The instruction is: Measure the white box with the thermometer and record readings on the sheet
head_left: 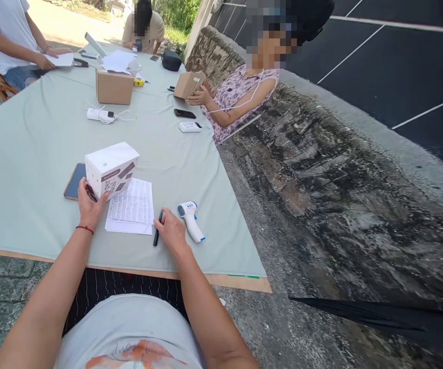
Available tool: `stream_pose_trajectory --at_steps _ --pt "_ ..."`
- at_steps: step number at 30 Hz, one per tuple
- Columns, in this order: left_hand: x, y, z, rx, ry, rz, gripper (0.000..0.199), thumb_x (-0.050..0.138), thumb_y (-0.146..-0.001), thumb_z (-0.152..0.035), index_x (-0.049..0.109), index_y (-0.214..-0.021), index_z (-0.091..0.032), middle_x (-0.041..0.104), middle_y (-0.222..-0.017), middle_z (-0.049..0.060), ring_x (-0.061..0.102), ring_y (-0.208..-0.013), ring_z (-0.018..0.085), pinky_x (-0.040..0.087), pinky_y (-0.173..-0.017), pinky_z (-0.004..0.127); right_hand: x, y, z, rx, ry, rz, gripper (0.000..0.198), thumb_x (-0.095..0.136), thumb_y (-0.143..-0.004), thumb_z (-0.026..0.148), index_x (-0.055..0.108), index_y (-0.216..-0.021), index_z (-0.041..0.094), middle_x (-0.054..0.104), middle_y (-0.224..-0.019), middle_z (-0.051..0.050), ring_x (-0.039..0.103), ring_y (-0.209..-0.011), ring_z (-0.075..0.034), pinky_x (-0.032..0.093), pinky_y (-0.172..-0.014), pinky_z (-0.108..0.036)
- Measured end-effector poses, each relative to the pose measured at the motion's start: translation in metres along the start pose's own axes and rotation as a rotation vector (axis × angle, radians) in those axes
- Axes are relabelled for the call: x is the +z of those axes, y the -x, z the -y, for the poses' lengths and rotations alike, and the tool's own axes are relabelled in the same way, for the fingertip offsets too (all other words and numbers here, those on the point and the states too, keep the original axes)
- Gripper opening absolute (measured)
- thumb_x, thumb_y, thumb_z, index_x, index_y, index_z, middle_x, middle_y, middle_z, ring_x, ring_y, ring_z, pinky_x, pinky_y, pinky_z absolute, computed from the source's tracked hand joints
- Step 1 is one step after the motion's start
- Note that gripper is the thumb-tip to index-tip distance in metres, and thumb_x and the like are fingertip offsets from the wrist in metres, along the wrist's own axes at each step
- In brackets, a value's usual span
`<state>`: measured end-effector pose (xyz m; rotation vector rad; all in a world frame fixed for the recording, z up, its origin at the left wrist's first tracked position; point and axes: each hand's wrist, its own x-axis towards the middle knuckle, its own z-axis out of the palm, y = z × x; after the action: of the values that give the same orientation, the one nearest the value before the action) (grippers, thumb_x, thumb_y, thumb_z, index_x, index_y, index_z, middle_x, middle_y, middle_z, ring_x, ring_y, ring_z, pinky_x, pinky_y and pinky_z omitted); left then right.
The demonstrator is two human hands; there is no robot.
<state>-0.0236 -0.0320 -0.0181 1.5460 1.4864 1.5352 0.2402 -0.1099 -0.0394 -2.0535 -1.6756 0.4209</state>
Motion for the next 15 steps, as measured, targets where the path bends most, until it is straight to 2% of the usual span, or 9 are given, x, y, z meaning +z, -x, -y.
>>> stream_pose_trajectory --at_steps 2,4,7,10,13,15 --pt "0.001 0.001 -0.001 0.009 -0.053 0.017 0.088 0.079 -0.072 -0.054 0.039 -0.144 -0.023 0.049 -0.133 0.016 0.047 -0.127 0.033 0.044 -0.106 0.050 -0.002 -0.002 -0.004 -0.023 0.000 0.005 0.044 0.055 -0.082 0.023 0.062 -0.125 0.019 0.067 -0.083 -0.006 0.057 -0.073 -0.021 0.040 -0.069 -0.031" --pt "0.002 0.003 0.000 0.023 -0.093 0.021 0.086 0.079 -0.072 -0.052 0.040 -0.144 -0.024 0.048 -0.133 0.016 0.045 -0.129 0.033 0.048 -0.100 0.048 -0.004 -0.004 -0.009 -0.043 -0.091 -0.008 0.047 0.050 -0.080 0.022 0.064 -0.124 0.020 0.065 -0.080 -0.005 0.055 -0.071 -0.020 0.041 -0.070 -0.032" --pt "0.005 0.004 0.002 0.048 -0.111 0.004 0.085 0.076 -0.074 -0.049 0.037 -0.145 -0.023 0.042 -0.137 0.017 0.041 -0.132 0.034 0.053 -0.088 0.043 -0.002 -0.006 -0.018 -0.019 -0.384 -0.068 0.046 0.044 -0.080 0.029 0.069 -0.117 0.020 0.066 -0.084 -0.004 0.056 -0.074 -0.019 0.046 -0.074 -0.034" --pt "0.007 0.006 0.005 0.135 -0.136 -0.033 0.079 0.071 -0.078 -0.043 0.033 -0.144 -0.020 0.037 -0.139 0.019 0.042 -0.130 0.033 0.053 -0.079 0.039 0.004 -0.008 -0.021 0.053 -0.659 -0.144 0.048 0.043 -0.080 0.039 0.069 -0.114 0.018 0.067 -0.095 -0.006 0.057 -0.078 -0.019 0.048 -0.076 -0.036" --pt "0.009 0.012 0.004 0.266 -0.212 -0.142 0.064 0.068 -0.079 -0.035 0.042 -0.134 -0.016 0.041 -0.131 0.020 0.043 -0.126 0.033 0.050 -0.088 0.045 0.012 -0.011 -0.017 0.064 -0.802 -0.180 0.054 0.051 -0.076 0.043 0.062 -0.123 0.018 0.064 -0.097 -0.006 0.058 -0.083 -0.018 0.050 -0.078 -0.035" --pt "0.011 0.018 0.000 0.352 -0.277 -0.176 0.050 0.068 -0.078 -0.032 0.050 -0.122 -0.016 0.047 -0.119 0.017 0.048 -0.120 0.032 0.047 -0.096 0.051 0.015 -0.015 -0.010 0.062 -0.876 -0.198 0.053 0.060 -0.074 0.045 0.060 -0.120 0.019 0.061 -0.092 -0.004 0.057 -0.083 -0.017 0.049 -0.079 -0.034"
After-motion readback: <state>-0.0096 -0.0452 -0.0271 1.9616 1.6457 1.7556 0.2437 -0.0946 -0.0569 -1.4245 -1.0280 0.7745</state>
